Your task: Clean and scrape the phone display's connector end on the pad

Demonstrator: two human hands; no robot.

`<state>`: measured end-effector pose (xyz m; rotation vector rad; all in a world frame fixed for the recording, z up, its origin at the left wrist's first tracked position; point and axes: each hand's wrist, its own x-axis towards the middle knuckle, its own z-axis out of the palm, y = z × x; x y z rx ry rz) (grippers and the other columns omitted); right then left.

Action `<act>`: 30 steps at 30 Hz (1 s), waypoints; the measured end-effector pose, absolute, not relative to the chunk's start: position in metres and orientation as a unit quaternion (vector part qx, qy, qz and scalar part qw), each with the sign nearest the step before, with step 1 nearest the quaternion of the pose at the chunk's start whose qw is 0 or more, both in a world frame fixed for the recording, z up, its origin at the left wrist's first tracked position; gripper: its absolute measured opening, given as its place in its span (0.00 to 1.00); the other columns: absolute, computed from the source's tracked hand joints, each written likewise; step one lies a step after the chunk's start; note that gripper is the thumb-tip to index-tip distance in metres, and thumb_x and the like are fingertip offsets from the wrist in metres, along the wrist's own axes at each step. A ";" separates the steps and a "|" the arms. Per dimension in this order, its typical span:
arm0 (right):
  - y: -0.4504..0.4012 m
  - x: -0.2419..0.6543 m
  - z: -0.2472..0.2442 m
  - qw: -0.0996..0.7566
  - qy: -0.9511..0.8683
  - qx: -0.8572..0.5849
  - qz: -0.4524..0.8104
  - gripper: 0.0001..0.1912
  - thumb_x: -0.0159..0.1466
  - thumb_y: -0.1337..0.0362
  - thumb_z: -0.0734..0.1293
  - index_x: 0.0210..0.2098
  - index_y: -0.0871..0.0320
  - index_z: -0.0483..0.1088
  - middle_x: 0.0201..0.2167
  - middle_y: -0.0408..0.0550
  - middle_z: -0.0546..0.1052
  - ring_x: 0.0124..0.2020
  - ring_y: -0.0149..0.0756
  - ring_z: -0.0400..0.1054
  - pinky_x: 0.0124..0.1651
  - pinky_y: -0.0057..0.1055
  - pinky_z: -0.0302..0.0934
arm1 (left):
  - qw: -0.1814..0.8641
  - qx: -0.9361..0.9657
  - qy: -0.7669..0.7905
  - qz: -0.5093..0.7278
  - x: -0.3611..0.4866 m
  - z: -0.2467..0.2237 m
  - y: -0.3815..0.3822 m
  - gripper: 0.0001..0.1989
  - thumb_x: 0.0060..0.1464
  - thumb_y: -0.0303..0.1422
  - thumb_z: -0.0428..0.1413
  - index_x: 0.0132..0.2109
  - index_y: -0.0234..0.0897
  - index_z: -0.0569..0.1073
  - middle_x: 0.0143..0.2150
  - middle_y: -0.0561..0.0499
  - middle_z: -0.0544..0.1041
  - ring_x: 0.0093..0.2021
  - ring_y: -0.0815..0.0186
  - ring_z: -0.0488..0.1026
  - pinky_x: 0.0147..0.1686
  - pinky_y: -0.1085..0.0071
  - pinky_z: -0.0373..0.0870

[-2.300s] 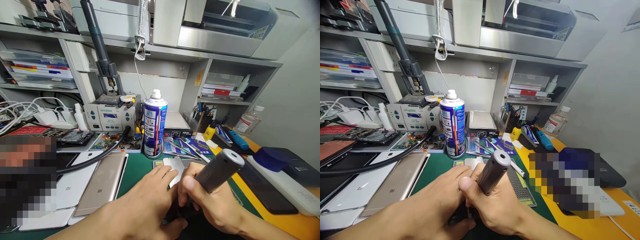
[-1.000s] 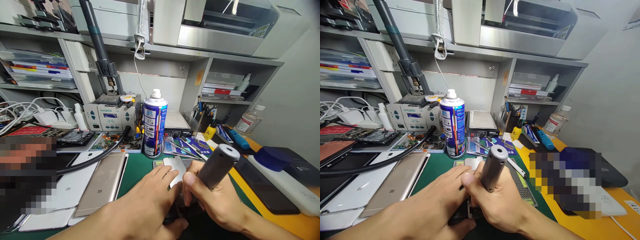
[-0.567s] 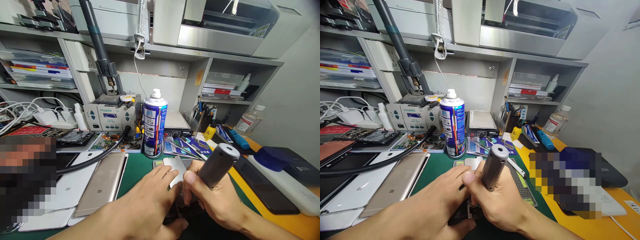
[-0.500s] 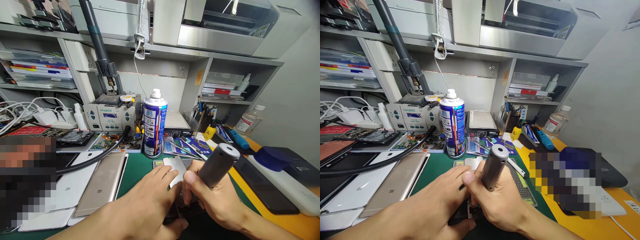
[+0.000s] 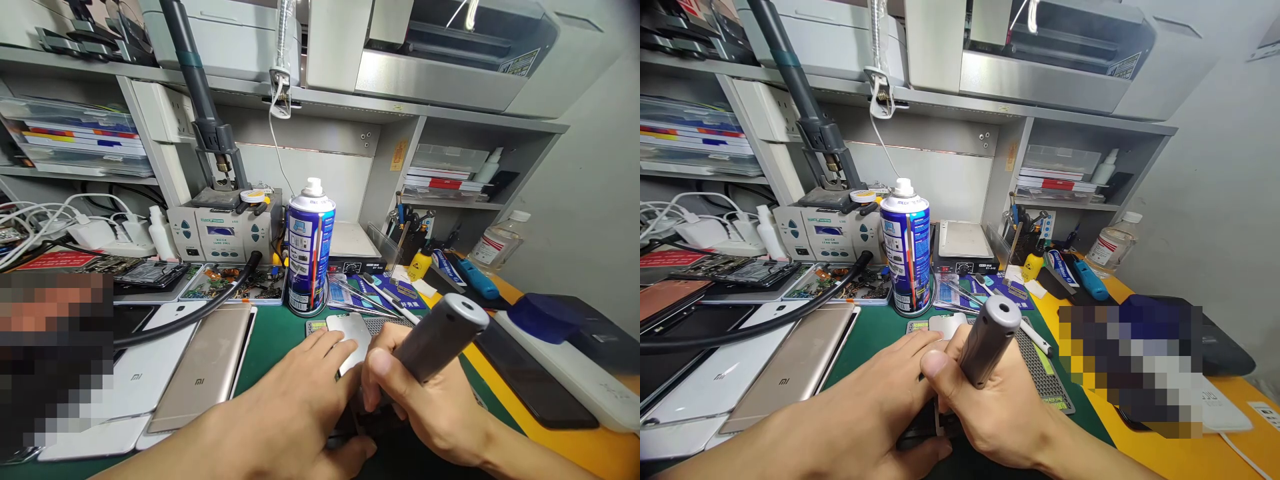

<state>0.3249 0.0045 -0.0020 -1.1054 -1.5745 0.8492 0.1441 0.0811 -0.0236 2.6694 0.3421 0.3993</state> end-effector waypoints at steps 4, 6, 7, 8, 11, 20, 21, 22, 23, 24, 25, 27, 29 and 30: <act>0.004 0.324 -0.002 0.497 -0.654 -0.451 0.349 0.28 0.75 0.43 0.65 0.27 0.58 0.69 0.21 0.45 0.74 0.19 0.27 0.61 0.19 0.24 0.54 | 0.202 0.961 0.123 0.146 0.143 -0.027 0.081 0.18 0.57 0.40 0.64 0.52 0.39 0.73 0.52 0.42 0.69 0.53 0.48 0.66 0.61 0.46 0.67; 0.005 0.324 -0.002 0.498 -0.654 -0.446 0.353 0.28 0.76 0.44 0.65 0.27 0.58 0.69 0.22 0.45 0.74 0.19 0.27 0.61 0.20 0.25 0.54 | 0.202 0.961 0.120 0.147 0.142 -0.027 0.081 0.19 0.58 0.40 0.64 0.53 0.39 0.72 0.52 0.43 0.69 0.53 0.48 0.66 0.59 0.47 0.68; 0.005 0.324 -0.002 0.499 -0.654 -0.443 0.356 0.28 0.76 0.44 0.65 0.28 0.58 0.69 0.22 0.45 0.73 0.19 0.27 0.61 0.20 0.24 0.54 | 0.202 0.961 0.119 0.148 0.142 -0.027 0.081 0.19 0.58 0.40 0.64 0.53 0.39 0.72 0.52 0.43 0.69 0.53 0.49 0.66 0.59 0.48 0.68; 0.005 0.324 -0.003 0.499 -0.653 -0.440 0.361 0.28 0.76 0.44 0.65 0.28 0.58 0.69 0.22 0.45 0.73 0.20 0.27 0.61 0.20 0.24 0.55 | 0.203 0.961 0.118 0.148 0.142 -0.027 0.080 0.19 0.58 0.40 0.64 0.53 0.39 0.72 0.52 0.43 0.69 0.53 0.49 0.66 0.59 0.48 0.68; 0.004 0.324 -0.003 0.498 -0.651 -0.434 0.375 0.27 0.75 0.44 0.65 0.29 0.58 0.69 0.22 0.45 0.73 0.20 0.28 0.62 0.20 0.24 0.55 | 0.197 0.962 0.121 0.142 0.143 -0.026 0.081 0.18 0.58 0.41 0.63 0.52 0.40 0.72 0.52 0.43 0.68 0.53 0.49 0.66 0.58 0.49 0.68; 0.004 0.324 -0.007 0.498 -0.636 -0.430 0.402 0.27 0.75 0.43 0.66 0.29 0.58 0.69 0.22 0.46 0.74 0.21 0.29 0.65 0.21 0.23 0.56 | 0.188 0.965 0.126 0.135 0.144 -0.023 0.082 0.16 0.59 0.41 0.64 0.49 0.40 0.71 0.52 0.44 0.69 0.53 0.50 0.67 0.58 0.49 0.68; 0.003 0.324 -0.008 0.495 -0.635 -0.432 0.406 0.27 0.75 0.43 0.66 0.30 0.58 0.69 0.22 0.46 0.74 0.22 0.30 0.66 0.21 0.23 0.56 | 0.188 0.965 0.128 0.132 0.144 -0.022 0.081 0.16 0.58 0.40 0.64 0.48 0.40 0.71 0.52 0.44 0.69 0.53 0.50 0.67 0.59 0.49 0.68; 0.002 0.325 -0.008 0.495 -0.635 -0.431 0.408 0.27 0.75 0.43 0.66 0.30 0.58 0.69 0.22 0.46 0.74 0.22 0.30 0.66 0.22 0.23 0.56 | 0.190 0.965 0.129 0.129 0.145 -0.021 0.081 0.16 0.58 0.40 0.64 0.48 0.40 0.71 0.52 0.44 0.70 0.53 0.50 0.67 0.60 0.49 0.67; 0.002 0.325 -0.009 0.495 -0.634 -0.430 0.409 0.27 0.75 0.43 0.66 0.30 0.58 0.69 0.22 0.46 0.74 0.22 0.30 0.66 0.22 0.23 0.56 | 0.191 0.965 0.130 0.126 0.145 -0.019 0.080 0.16 0.58 0.40 0.64 0.48 0.40 0.71 0.52 0.44 0.70 0.53 0.50 0.67 0.61 0.48 0.67; 0.001 0.325 -0.010 0.496 -0.633 -0.428 0.411 0.27 0.75 0.43 0.66 0.30 0.58 0.69 0.22 0.46 0.74 0.22 0.30 0.66 0.22 0.23 0.56 | 0.192 0.965 0.131 0.124 0.145 -0.018 0.080 0.16 0.58 0.40 0.65 0.48 0.40 0.70 0.52 0.45 0.70 0.53 0.50 0.68 0.62 0.48 0.66; 0.001 0.325 -0.010 0.496 -0.632 -0.428 0.413 0.27 0.75 0.43 0.66 0.30 0.58 0.69 0.23 0.46 0.74 0.22 0.30 0.66 0.22 0.23 0.55 | 0.194 0.965 0.131 0.121 0.145 -0.017 0.080 0.17 0.57 0.40 0.65 0.48 0.40 0.71 0.51 0.45 0.70 0.53 0.50 0.68 0.63 0.48 0.66; 0.001 0.326 -0.012 0.496 -0.629 -0.430 0.417 0.26 0.75 0.43 0.66 0.30 0.57 0.69 0.23 0.46 0.74 0.23 0.31 0.67 0.22 0.23 0.55 | 0.195 0.964 0.131 0.122 0.144 -0.017 0.080 0.17 0.57 0.40 0.65 0.48 0.40 0.71 0.51 0.45 0.70 0.53 0.50 0.68 0.63 0.47 0.66; 0.001 0.326 -0.013 0.492 -0.627 -0.435 0.418 0.26 0.75 0.43 0.66 0.30 0.57 0.69 0.23 0.46 0.74 0.24 0.32 0.67 0.22 0.24 0.55 | 0.196 0.964 0.131 0.122 0.144 -0.017 0.080 0.16 0.58 0.40 0.65 0.48 0.40 0.71 0.51 0.45 0.71 0.53 0.50 0.68 0.64 0.47 0.65; 0.001 0.327 -0.014 0.491 -0.628 -0.437 0.417 0.26 0.75 0.43 0.66 0.30 0.57 0.69 0.23 0.46 0.73 0.24 0.32 0.67 0.22 0.24 0.55 | 0.196 0.964 0.129 0.122 0.143 -0.018 0.080 0.16 0.58 0.40 0.65 0.48 0.40 0.71 0.51 0.45 0.71 0.53 0.50 0.68 0.65 0.47 0.65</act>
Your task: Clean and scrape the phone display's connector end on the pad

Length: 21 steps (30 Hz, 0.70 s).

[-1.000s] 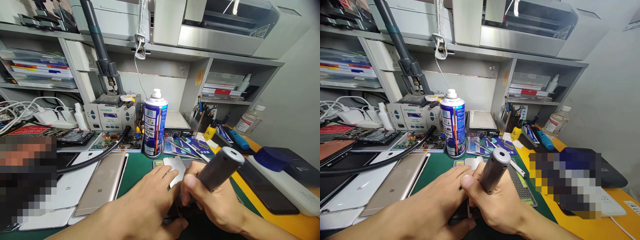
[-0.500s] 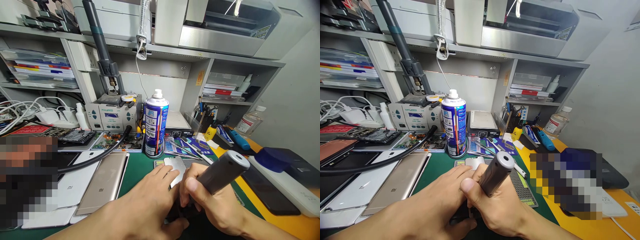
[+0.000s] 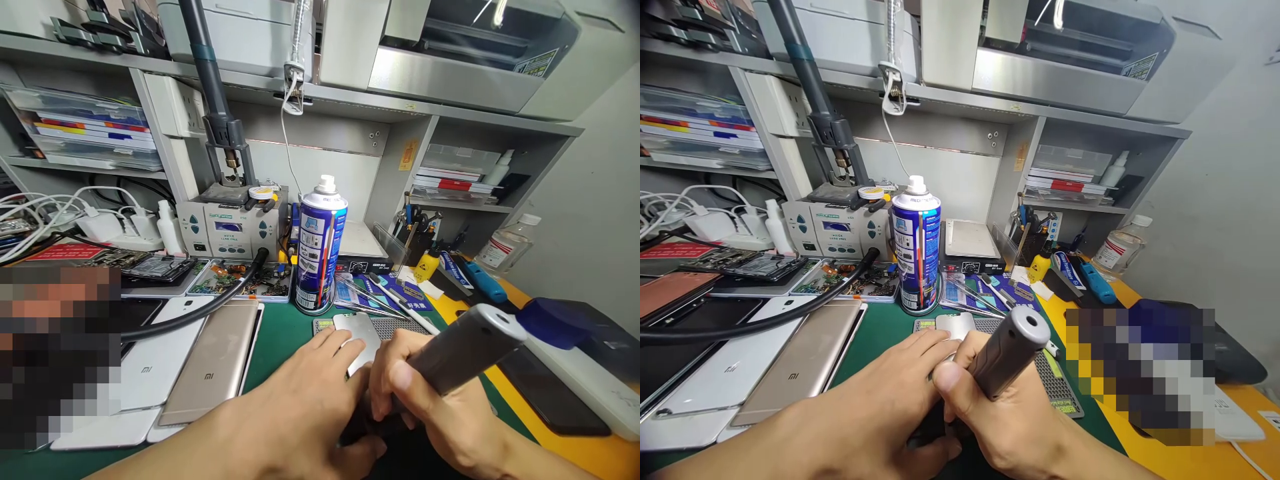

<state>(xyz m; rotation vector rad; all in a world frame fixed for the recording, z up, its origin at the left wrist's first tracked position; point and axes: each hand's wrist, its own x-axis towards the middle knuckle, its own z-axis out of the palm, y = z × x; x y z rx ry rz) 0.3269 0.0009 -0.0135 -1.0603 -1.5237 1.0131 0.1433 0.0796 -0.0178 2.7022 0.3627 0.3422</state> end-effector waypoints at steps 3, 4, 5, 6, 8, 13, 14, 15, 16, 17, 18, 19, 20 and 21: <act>0.000 0.328 -0.014 0.490 -0.626 -0.440 0.417 0.26 0.75 0.43 0.66 0.30 0.57 0.69 0.23 0.45 0.73 0.24 0.32 0.67 0.22 0.24 0.55 | 0.191 0.965 0.124 0.127 0.142 -0.020 0.080 0.17 0.59 0.41 0.64 0.51 0.41 0.71 0.52 0.45 0.71 0.54 0.50 0.68 0.65 0.47 0.64; 0.000 0.328 -0.013 0.490 -0.625 -0.441 0.418 0.26 0.75 0.43 0.66 0.30 0.57 0.69 0.23 0.45 0.73 0.24 0.32 0.66 0.22 0.24 0.55 | 0.190 0.966 0.122 0.128 0.142 -0.020 0.080 0.18 0.59 0.41 0.64 0.52 0.41 0.72 0.52 0.45 0.71 0.55 0.50 0.68 0.65 0.47 0.64; 0.000 0.328 -0.013 0.489 -0.626 -0.441 0.418 0.26 0.75 0.43 0.66 0.30 0.57 0.69 0.22 0.45 0.73 0.24 0.32 0.66 0.22 0.24 0.54 | 0.189 0.966 0.123 0.128 0.142 -0.020 0.080 0.19 0.59 0.42 0.64 0.53 0.41 0.72 0.52 0.45 0.71 0.55 0.49 0.68 0.65 0.47 0.64; -0.001 0.328 -0.012 0.488 -0.626 -0.442 0.418 0.26 0.75 0.43 0.66 0.30 0.57 0.69 0.22 0.45 0.73 0.24 0.32 0.66 0.22 0.25 0.54 | 0.188 0.966 0.123 0.127 0.142 -0.021 0.080 0.19 0.59 0.42 0.64 0.54 0.40 0.72 0.52 0.44 0.70 0.55 0.49 0.68 0.65 0.47 0.64; 0.000 0.328 -0.010 0.487 -0.626 -0.445 0.416 0.26 0.75 0.43 0.66 0.29 0.57 0.69 0.22 0.44 0.73 0.24 0.32 0.66 0.22 0.25 0.54 | 0.187 0.967 0.122 0.125 0.142 -0.021 0.080 0.19 0.59 0.42 0.64 0.53 0.40 0.72 0.52 0.44 0.70 0.55 0.49 0.68 0.65 0.46 0.65; 0.002 0.327 -0.005 0.491 -0.628 -0.454 0.398 0.27 0.74 0.43 0.67 0.28 0.57 0.69 0.21 0.45 0.74 0.23 0.32 0.67 0.21 0.24 0.55 | 0.192 0.966 0.116 0.130 0.141 -0.020 0.080 0.15 0.59 0.40 0.64 0.48 0.41 0.71 0.51 0.45 0.70 0.54 0.50 0.68 0.64 0.46 0.65; 0.002 0.327 -0.004 0.492 -0.630 -0.455 0.393 0.28 0.74 0.42 0.67 0.28 0.57 0.69 0.21 0.45 0.74 0.23 0.31 0.67 0.20 0.24 0.55 | 0.193 0.965 0.115 0.133 0.141 -0.020 0.080 0.15 0.58 0.40 0.64 0.48 0.41 0.71 0.51 0.45 0.70 0.53 0.50 0.68 0.64 0.46 0.65; 0.003 0.327 -0.004 0.493 -0.631 -0.455 0.390 0.28 0.74 0.42 0.66 0.27 0.57 0.69 0.21 0.45 0.74 0.22 0.31 0.66 0.20 0.24 0.55 | 0.195 0.965 0.116 0.135 0.141 -0.020 0.080 0.15 0.58 0.40 0.64 0.48 0.41 0.71 0.51 0.45 0.70 0.53 0.50 0.68 0.64 0.46 0.65; 0.003 0.327 -0.003 0.496 -0.632 -0.453 0.387 0.28 0.74 0.42 0.66 0.27 0.57 0.69 0.21 0.45 0.74 0.22 0.31 0.66 0.20 0.24 0.55 | 0.195 0.964 0.117 0.135 0.142 -0.020 0.080 0.15 0.58 0.40 0.64 0.48 0.40 0.71 0.51 0.45 0.70 0.53 0.51 0.68 0.64 0.46 0.65; 0.003 0.327 -0.003 0.497 -0.632 -0.454 0.385 0.28 0.74 0.42 0.66 0.27 0.57 0.69 0.20 0.45 0.74 0.21 0.30 0.65 0.20 0.24 0.54 | 0.197 0.964 0.119 0.134 0.142 -0.020 0.080 0.15 0.58 0.40 0.64 0.48 0.40 0.71 0.51 0.45 0.70 0.53 0.51 0.68 0.64 0.46 0.65; 0.003 0.326 -0.003 0.498 -0.631 -0.455 0.383 0.28 0.74 0.42 0.67 0.27 0.57 0.69 0.20 0.45 0.73 0.21 0.30 0.65 0.19 0.24 0.54 | 0.198 0.964 0.121 0.133 0.142 -0.020 0.080 0.15 0.58 0.40 0.64 0.48 0.40 0.71 0.51 0.45 0.70 0.53 0.50 0.68 0.64 0.46 0.65; 0.003 0.326 -0.002 0.500 -0.630 -0.457 0.381 0.28 0.74 0.43 0.67 0.27 0.57 0.69 0.20 0.45 0.73 0.21 0.30 0.65 0.19 0.24 0.54 | 0.199 0.963 0.124 0.130 0.143 -0.020 0.080 0.15 0.58 0.40 0.64 0.48 0.40 0.72 0.51 0.45 0.70 0.53 0.50 0.68 0.64 0.45 0.65; 0.003 0.326 -0.002 0.499 -0.628 -0.461 0.379 0.28 0.74 0.43 0.67 0.27 0.57 0.69 0.20 0.45 0.74 0.21 0.30 0.65 0.19 0.24 0.54 | 0.201 0.963 0.125 0.129 0.143 -0.020 0.080 0.15 0.58 0.40 0.64 0.48 0.40 0.72 0.51 0.45 0.70 0.53 0.50 0.68 0.64 0.45 0.64; 0.003 0.326 -0.002 0.498 -0.626 -0.466 0.377 0.28 0.74 0.43 0.67 0.27 0.57 0.69 0.20 0.45 0.74 0.21 0.30 0.65 0.19 0.24 0.54 | 0.202 0.963 0.125 0.128 0.143 -0.020 0.080 0.15 0.57 0.41 0.64 0.48 0.40 0.72 0.51 0.44 0.70 0.54 0.49 0.68 0.65 0.45 0.64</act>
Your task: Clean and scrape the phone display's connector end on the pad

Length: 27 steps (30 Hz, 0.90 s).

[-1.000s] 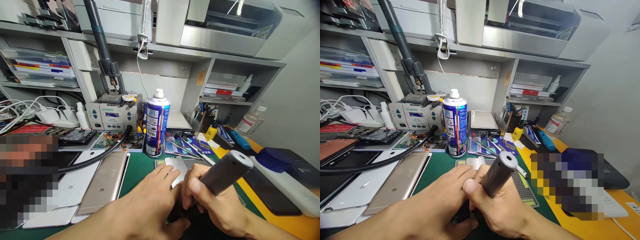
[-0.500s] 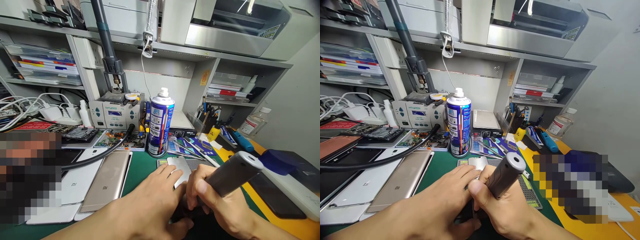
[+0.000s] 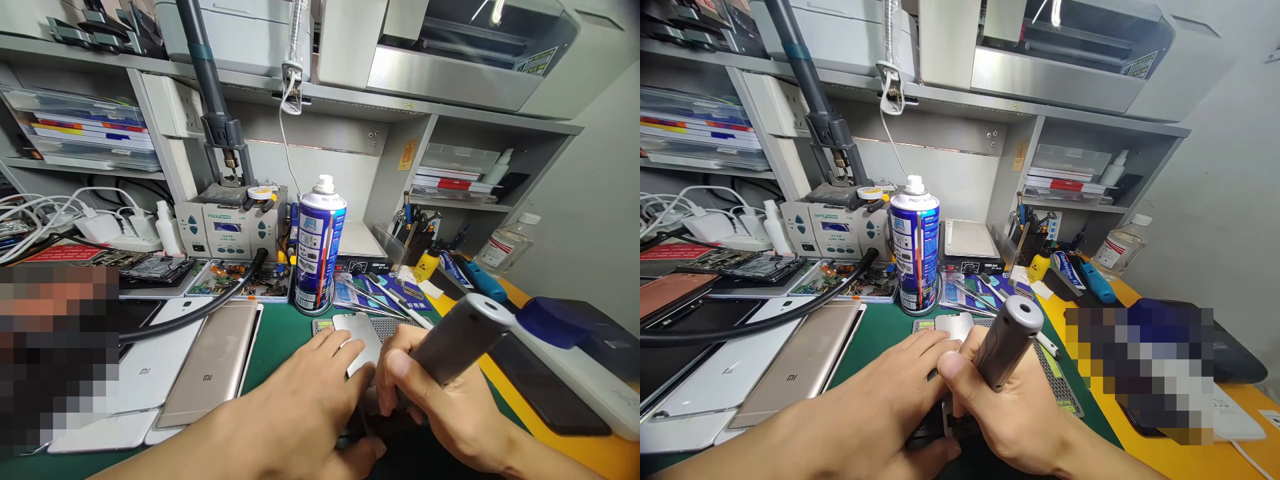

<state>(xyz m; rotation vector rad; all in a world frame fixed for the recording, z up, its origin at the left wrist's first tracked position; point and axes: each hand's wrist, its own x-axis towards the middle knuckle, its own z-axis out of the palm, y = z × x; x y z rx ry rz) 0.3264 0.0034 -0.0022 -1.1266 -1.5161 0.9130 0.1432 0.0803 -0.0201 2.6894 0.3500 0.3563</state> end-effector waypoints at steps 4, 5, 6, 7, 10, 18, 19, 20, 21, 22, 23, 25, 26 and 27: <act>0.003 0.327 -0.001 0.493 -0.624 -0.478 0.373 0.28 0.74 0.42 0.67 0.26 0.56 0.69 0.19 0.44 0.73 0.20 0.31 0.64 0.18 0.25 0.54 | 0.196 0.964 0.128 0.123 0.143 -0.021 0.080 0.15 0.58 0.41 0.64 0.48 0.39 0.73 0.51 0.44 0.70 0.54 0.49 0.68 0.65 0.44 0.64; 0.003 0.327 -0.001 0.492 -0.625 -0.479 0.372 0.28 0.73 0.42 0.67 0.26 0.55 0.69 0.19 0.44 0.73 0.20 0.30 0.64 0.18 0.25 0.54 | 0.195 0.964 0.130 0.123 0.143 -0.021 0.080 0.15 0.58 0.41 0.64 0.48 0.39 0.73 0.51 0.43 0.70 0.54 0.49 0.68 0.65 0.44 0.63; 0.003 0.327 -0.001 0.491 -0.625 -0.481 0.371 0.28 0.73 0.42 0.67 0.26 0.55 0.69 0.19 0.44 0.73 0.20 0.30 0.64 0.18 0.25 0.54 | 0.194 0.964 0.132 0.123 0.143 -0.021 0.080 0.15 0.58 0.41 0.64 0.48 0.39 0.73 0.52 0.43 0.70 0.54 0.49 0.68 0.66 0.44 0.63; 0.003 0.327 -0.001 0.490 -0.625 -0.482 0.370 0.28 0.73 0.42 0.67 0.26 0.55 0.69 0.19 0.44 0.73 0.20 0.31 0.64 0.18 0.25 0.54 | 0.193 0.964 0.132 0.123 0.143 -0.021 0.080 0.15 0.58 0.41 0.64 0.48 0.39 0.74 0.52 0.43 0.70 0.55 0.48 0.68 0.66 0.44 0.63; 0.002 0.328 -0.001 0.490 -0.627 -0.482 0.366 0.27 0.74 0.42 0.67 0.26 0.55 0.69 0.20 0.44 0.74 0.20 0.31 0.64 0.18 0.26 0.54 | 0.194 0.965 0.134 0.117 0.143 -0.020 0.081 0.16 0.58 0.42 0.64 0.48 0.39 0.74 0.52 0.42 0.71 0.56 0.47 0.68 0.66 0.44 0.63; 0.006 0.328 -0.003 0.498 -0.629 -0.482 0.352 0.27 0.74 0.43 0.67 0.25 0.55 0.70 0.19 0.44 0.74 0.18 0.30 0.62 0.18 0.27 0.54 | 0.193 0.965 0.138 0.108 0.143 -0.020 0.080 0.16 0.58 0.42 0.63 0.49 0.40 0.74 0.55 0.41 0.71 0.58 0.45 0.67 0.69 0.42 0.59; 0.006 0.328 -0.003 0.498 -0.630 -0.483 0.350 0.27 0.74 0.43 0.67 0.25 0.54 0.70 0.19 0.43 0.75 0.17 0.30 0.62 0.18 0.27 0.54 | 0.194 0.965 0.137 0.109 0.142 -0.020 0.079 0.16 0.58 0.42 0.63 0.49 0.40 0.73 0.54 0.41 0.71 0.58 0.46 0.67 0.69 0.42 0.59; 0.006 0.328 -0.003 0.497 -0.632 -0.483 0.347 0.28 0.74 0.43 0.67 0.25 0.55 0.70 0.19 0.43 0.75 0.17 0.30 0.62 0.18 0.27 0.55 | 0.195 0.965 0.136 0.111 0.142 -0.020 0.079 0.16 0.59 0.42 0.63 0.49 0.40 0.73 0.54 0.41 0.71 0.57 0.46 0.68 0.68 0.42 0.60; 0.006 0.328 -0.003 0.498 -0.632 -0.482 0.346 0.28 0.74 0.43 0.67 0.25 0.55 0.70 0.19 0.43 0.75 0.17 0.30 0.61 0.18 0.27 0.55 | 0.196 0.965 0.135 0.111 0.142 -0.020 0.079 0.16 0.59 0.42 0.63 0.49 0.40 0.73 0.54 0.41 0.71 0.57 0.46 0.68 0.68 0.42 0.60; 0.006 0.328 -0.002 0.499 -0.632 -0.483 0.345 0.28 0.74 0.43 0.67 0.25 0.55 0.70 0.19 0.43 0.75 0.17 0.29 0.61 0.18 0.27 0.54 | 0.196 0.965 0.135 0.111 0.142 -0.019 0.079 0.16 0.59 0.42 0.63 0.49 0.40 0.73 0.54 0.42 0.71 0.57 0.46 0.68 0.68 0.42 0.60; 0.006 0.328 -0.002 0.500 -0.631 -0.482 0.346 0.28 0.74 0.43 0.67 0.25 0.55 0.70 0.19 0.44 0.75 0.17 0.29 0.62 0.18 0.26 0.54 | 0.196 0.965 0.135 0.110 0.142 -0.019 0.079 0.16 0.59 0.42 0.63 0.49 0.40 0.74 0.53 0.42 0.71 0.57 0.46 0.68 0.68 0.42 0.60; 0.006 0.328 -0.002 0.503 -0.630 -0.478 0.350 0.27 0.74 0.44 0.67 0.26 0.55 0.70 0.20 0.44 0.75 0.18 0.29 0.62 0.18 0.25 0.54 | 0.195 0.965 0.134 0.111 0.142 -0.019 0.079 0.16 0.58 0.42 0.63 0.49 0.39 0.74 0.53 0.41 0.71 0.56 0.46 0.68 0.68 0.42 0.60; 0.006 0.328 -0.002 0.504 -0.631 -0.475 0.350 0.27 0.74 0.44 0.67 0.26 0.56 0.70 0.19 0.44 0.75 0.18 0.29 0.62 0.18 0.25 0.54 | 0.194 0.965 0.134 0.113 0.143 -0.019 0.079 0.16 0.58 0.42 0.63 0.49 0.39 0.74 0.53 0.41 0.71 0.56 0.47 0.68 0.68 0.42 0.60; 0.005 0.328 -0.002 0.505 -0.632 -0.473 0.349 0.27 0.74 0.44 0.67 0.26 0.56 0.70 0.19 0.44 0.75 0.18 0.28 0.63 0.18 0.25 0.54 | 0.193 0.965 0.133 0.115 0.143 -0.020 0.079 0.16 0.58 0.42 0.63 0.49 0.39 0.74 0.53 0.42 0.71 0.56 0.47 0.68 0.68 0.43 0.60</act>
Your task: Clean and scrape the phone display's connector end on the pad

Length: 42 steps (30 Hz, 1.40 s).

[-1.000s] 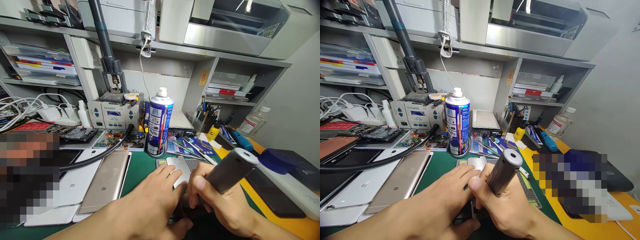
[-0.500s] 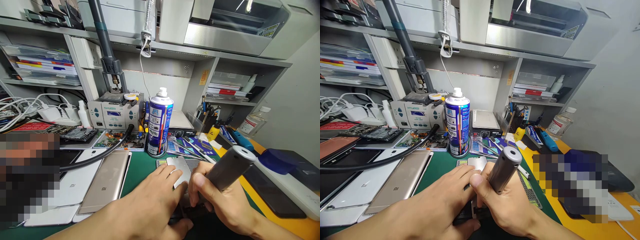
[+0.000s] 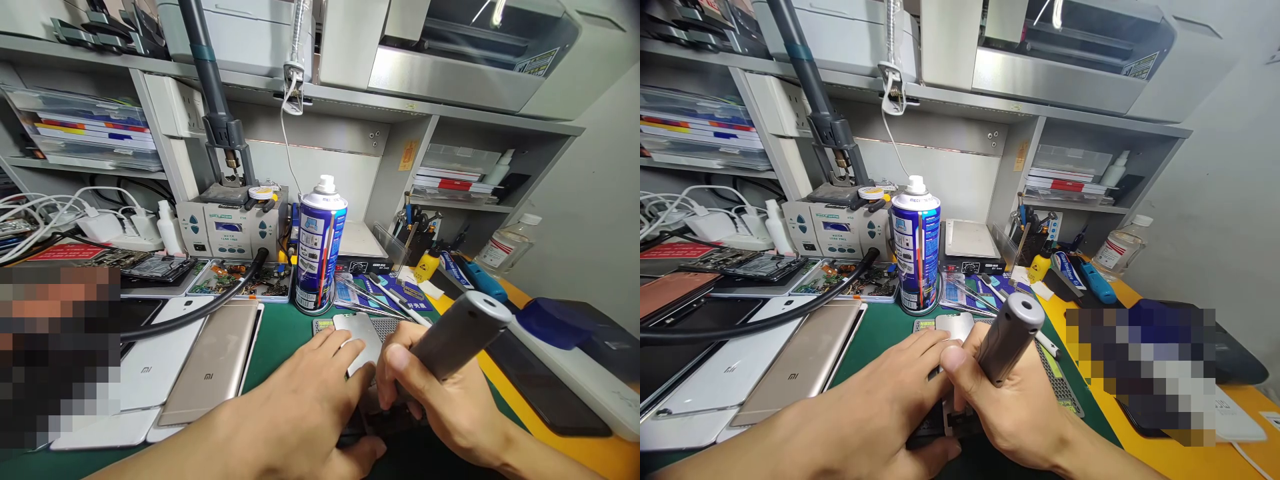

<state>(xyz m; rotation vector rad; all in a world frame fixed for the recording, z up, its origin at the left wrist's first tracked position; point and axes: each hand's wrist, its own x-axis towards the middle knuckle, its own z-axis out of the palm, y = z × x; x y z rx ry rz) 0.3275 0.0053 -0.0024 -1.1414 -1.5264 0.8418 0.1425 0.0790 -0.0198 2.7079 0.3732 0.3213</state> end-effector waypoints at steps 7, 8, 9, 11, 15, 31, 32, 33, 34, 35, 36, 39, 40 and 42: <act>0.004 0.327 -0.006 0.514 -0.632 -0.466 0.344 0.27 0.74 0.45 0.67 0.26 0.57 0.70 0.19 0.44 0.74 0.18 0.28 0.62 0.18 0.24 0.54 | 0.192 0.964 0.126 0.134 0.142 -0.023 0.081 0.17 0.58 0.43 0.63 0.50 0.39 0.74 0.51 0.43 0.70 0.54 0.48 0.68 0.65 0.43 0.65; 0.005 0.326 -0.007 0.515 -0.633 -0.464 0.344 0.27 0.75 0.45 0.67 0.26 0.57 0.70 0.19 0.44 0.74 0.18 0.29 0.63 0.18 0.24 0.54 | 0.192 0.964 0.124 0.135 0.143 -0.023 0.081 0.17 0.58 0.42 0.63 0.50 0.39 0.73 0.51 0.43 0.70 0.53 0.48 0.68 0.64 0.44 0.65; 0.006 0.326 -0.008 0.516 -0.634 -0.461 0.345 0.27 0.75 0.45 0.67 0.26 0.57 0.70 0.19 0.45 0.74 0.19 0.30 0.64 0.18 0.24 0.54 | 0.192 0.964 0.122 0.136 0.143 -0.022 0.081 0.17 0.58 0.42 0.63 0.50 0.39 0.73 0.50 0.44 0.70 0.52 0.49 0.69 0.63 0.44 0.66; 0.006 0.326 -0.010 0.517 -0.635 -0.456 0.349 0.26 0.75 0.45 0.67 0.27 0.57 0.70 0.20 0.45 0.75 0.19 0.30 0.65 0.18 0.25 0.54 | 0.191 0.965 0.118 0.138 0.143 -0.022 0.081 0.16 0.57 0.41 0.64 0.49 0.40 0.72 0.50 0.44 0.70 0.51 0.50 0.69 0.62 0.45 0.67; 0.006 0.326 -0.012 0.520 -0.633 -0.450 0.356 0.26 0.75 0.46 0.67 0.27 0.57 0.70 0.20 0.45 0.75 0.20 0.30 0.66 0.18 0.24 0.53 | 0.193 0.964 0.116 0.141 0.142 -0.023 0.080 0.15 0.58 0.40 0.63 0.48 0.40 0.72 0.49 0.44 0.70 0.51 0.50 0.68 0.61 0.46 0.68; 0.004 0.323 -0.015 0.508 -0.621 -0.437 0.407 0.26 0.75 0.44 0.66 0.30 0.57 0.69 0.23 0.46 0.74 0.24 0.32 0.68 0.21 0.24 0.56 | 0.207 0.958 0.123 0.154 0.142 -0.023 0.082 0.15 0.57 0.41 0.64 0.43 0.41 0.68 0.48 0.46 0.69 0.50 0.52 0.67 0.62 0.49 0.65; 0.004 0.324 -0.016 0.507 -0.621 -0.436 0.410 0.26 0.75 0.44 0.66 0.30 0.57 0.69 0.23 0.46 0.74 0.24 0.32 0.68 0.21 0.25 0.56 | 0.208 0.958 0.123 0.154 0.142 -0.023 0.082 0.15 0.57 0.40 0.64 0.44 0.41 0.68 0.49 0.46 0.69 0.50 0.53 0.67 0.61 0.50 0.66; 0.004 0.324 -0.016 0.505 -0.622 -0.435 0.411 0.26 0.75 0.44 0.66 0.29 0.57 0.69 0.23 0.46 0.73 0.24 0.33 0.68 0.22 0.25 0.56 | 0.208 0.958 0.123 0.154 0.143 -0.023 0.081 0.15 0.57 0.40 0.64 0.44 0.41 0.68 0.49 0.47 0.70 0.50 0.53 0.68 0.60 0.51 0.67; 0.004 0.324 -0.017 0.503 -0.623 -0.435 0.412 0.26 0.75 0.44 0.66 0.29 0.57 0.68 0.22 0.45 0.72 0.24 0.33 0.67 0.22 0.25 0.56 | 0.208 0.958 0.122 0.154 0.143 -0.023 0.081 0.15 0.57 0.40 0.64 0.44 0.41 0.68 0.49 0.47 0.70 0.50 0.53 0.68 0.59 0.52 0.67; 0.004 0.325 -0.017 0.499 -0.625 -0.435 0.413 0.26 0.75 0.44 0.66 0.29 0.57 0.69 0.22 0.45 0.72 0.24 0.33 0.67 0.22 0.26 0.56 | 0.208 0.958 0.121 0.154 0.143 -0.023 0.081 0.15 0.57 0.39 0.64 0.44 0.41 0.68 0.49 0.47 0.70 0.50 0.53 0.68 0.58 0.52 0.68; 0.004 0.325 -0.017 0.497 -0.626 -0.435 0.414 0.26 0.75 0.44 0.66 0.29 0.57 0.69 0.22 0.45 0.71 0.24 0.33 0.67 0.23 0.26 0.56 | 0.207 0.959 0.121 0.153 0.143 -0.022 0.080 0.15 0.57 0.39 0.65 0.44 0.41 0.69 0.49 0.47 0.70 0.50 0.53 0.68 0.58 0.53 0.68; 0.003 0.325 -0.016 0.497 -0.625 -0.437 0.415 0.26 0.75 0.43 0.66 0.30 0.57 0.68 0.22 0.45 0.71 0.24 0.33 0.67 0.22 0.26 0.55 | 0.204 0.959 0.123 0.151 0.143 -0.021 0.080 0.15 0.56 0.40 0.65 0.44 0.41 0.69 0.49 0.47 0.69 0.50 0.53 0.67 0.58 0.52 0.68; 0.003 0.326 -0.015 0.497 -0.624 -0.437 0.415 0.26 0.75 0.43 0.66 0.30 0.57 0.68 0.22 0.45 0.72 0.24 0.33 0.67 0.22 0.26 0.55 | 0.204 0.960 0.123 0.150 0.143 -0.021 0.079 0.15 0.57 0.40 0.65 0.45 0.41 0.69 0.49 0.47 0.69 0.50 0.53 0.67 0.59 0.52 0.67; 0.003 0.326 -0.015 0.498 -0.625 -0.438 0.413 0.26 0.75 0.43 0.66 0.30 0.57 0.68 0.22 0.45 0.72 0.23 0.32 0.66 0.22 0.26 0.55 | 0.204 0.960 0.123 0.149 0.144 -0.020 0.080 0.15 0.57 0.40 0.65 0.45 0.41 0.69 0.50 0.47 0.70 0.50 0.53 0.67 0.60 0.52 0.67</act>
